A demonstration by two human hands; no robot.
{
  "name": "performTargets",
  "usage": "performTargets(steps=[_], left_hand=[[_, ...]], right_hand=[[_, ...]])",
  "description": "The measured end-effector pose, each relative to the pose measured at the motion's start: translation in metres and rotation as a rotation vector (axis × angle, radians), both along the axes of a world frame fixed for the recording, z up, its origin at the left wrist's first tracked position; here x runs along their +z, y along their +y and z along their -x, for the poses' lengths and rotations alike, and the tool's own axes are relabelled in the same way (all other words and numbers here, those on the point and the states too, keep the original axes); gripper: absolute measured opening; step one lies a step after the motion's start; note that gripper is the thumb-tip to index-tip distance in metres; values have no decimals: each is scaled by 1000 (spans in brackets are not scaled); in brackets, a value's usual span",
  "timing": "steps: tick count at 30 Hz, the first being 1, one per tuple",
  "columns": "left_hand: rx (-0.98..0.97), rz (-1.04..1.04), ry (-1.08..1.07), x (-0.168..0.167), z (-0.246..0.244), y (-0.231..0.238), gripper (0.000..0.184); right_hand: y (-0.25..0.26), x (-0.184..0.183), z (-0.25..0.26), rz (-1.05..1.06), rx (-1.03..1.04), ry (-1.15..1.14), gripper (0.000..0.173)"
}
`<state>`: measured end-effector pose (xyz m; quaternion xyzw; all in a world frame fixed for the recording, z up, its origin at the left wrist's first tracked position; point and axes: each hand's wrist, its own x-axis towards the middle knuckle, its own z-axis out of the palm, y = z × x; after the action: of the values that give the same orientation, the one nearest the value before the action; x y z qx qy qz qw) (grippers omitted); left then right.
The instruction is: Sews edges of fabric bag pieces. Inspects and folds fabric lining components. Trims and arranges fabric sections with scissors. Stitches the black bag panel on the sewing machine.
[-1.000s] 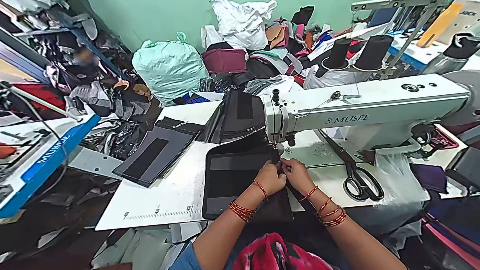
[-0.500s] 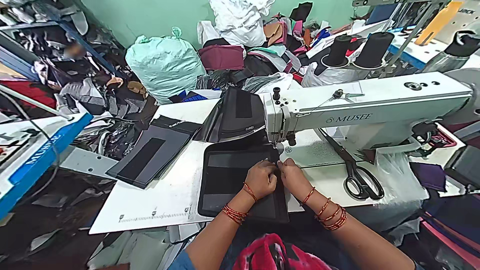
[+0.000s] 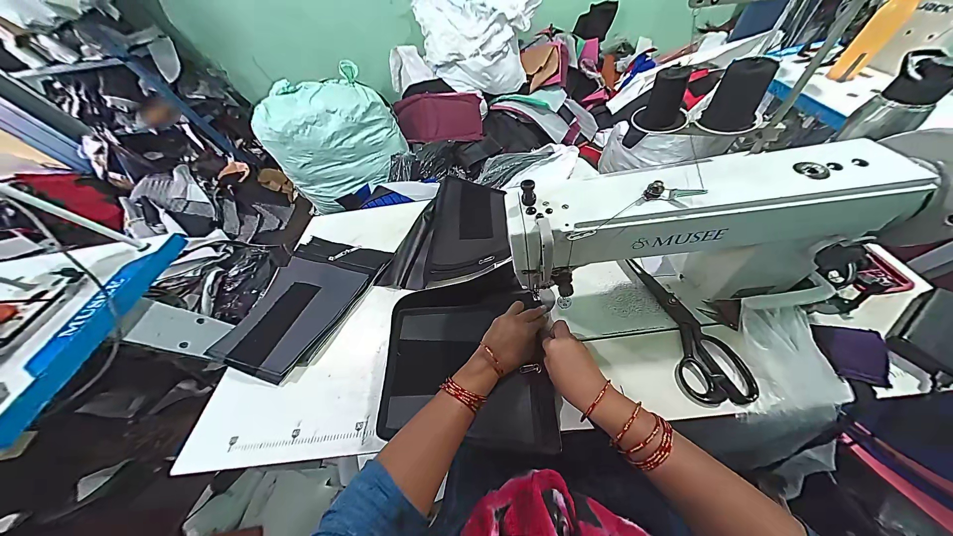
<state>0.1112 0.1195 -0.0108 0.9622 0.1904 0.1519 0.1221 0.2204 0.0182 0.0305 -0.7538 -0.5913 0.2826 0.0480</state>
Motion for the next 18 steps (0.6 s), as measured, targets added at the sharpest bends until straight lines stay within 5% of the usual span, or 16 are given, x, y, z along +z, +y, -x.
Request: performTargets(steps=[6,18], left_hand=[[83,-85,-210,-16,4,-8,23],[120,-66,-226,-18,-3,0,20]], right_hand=[[0,-3,-2,-25,2,18,29],[12,-2,-5,-41,-42,56,30]])
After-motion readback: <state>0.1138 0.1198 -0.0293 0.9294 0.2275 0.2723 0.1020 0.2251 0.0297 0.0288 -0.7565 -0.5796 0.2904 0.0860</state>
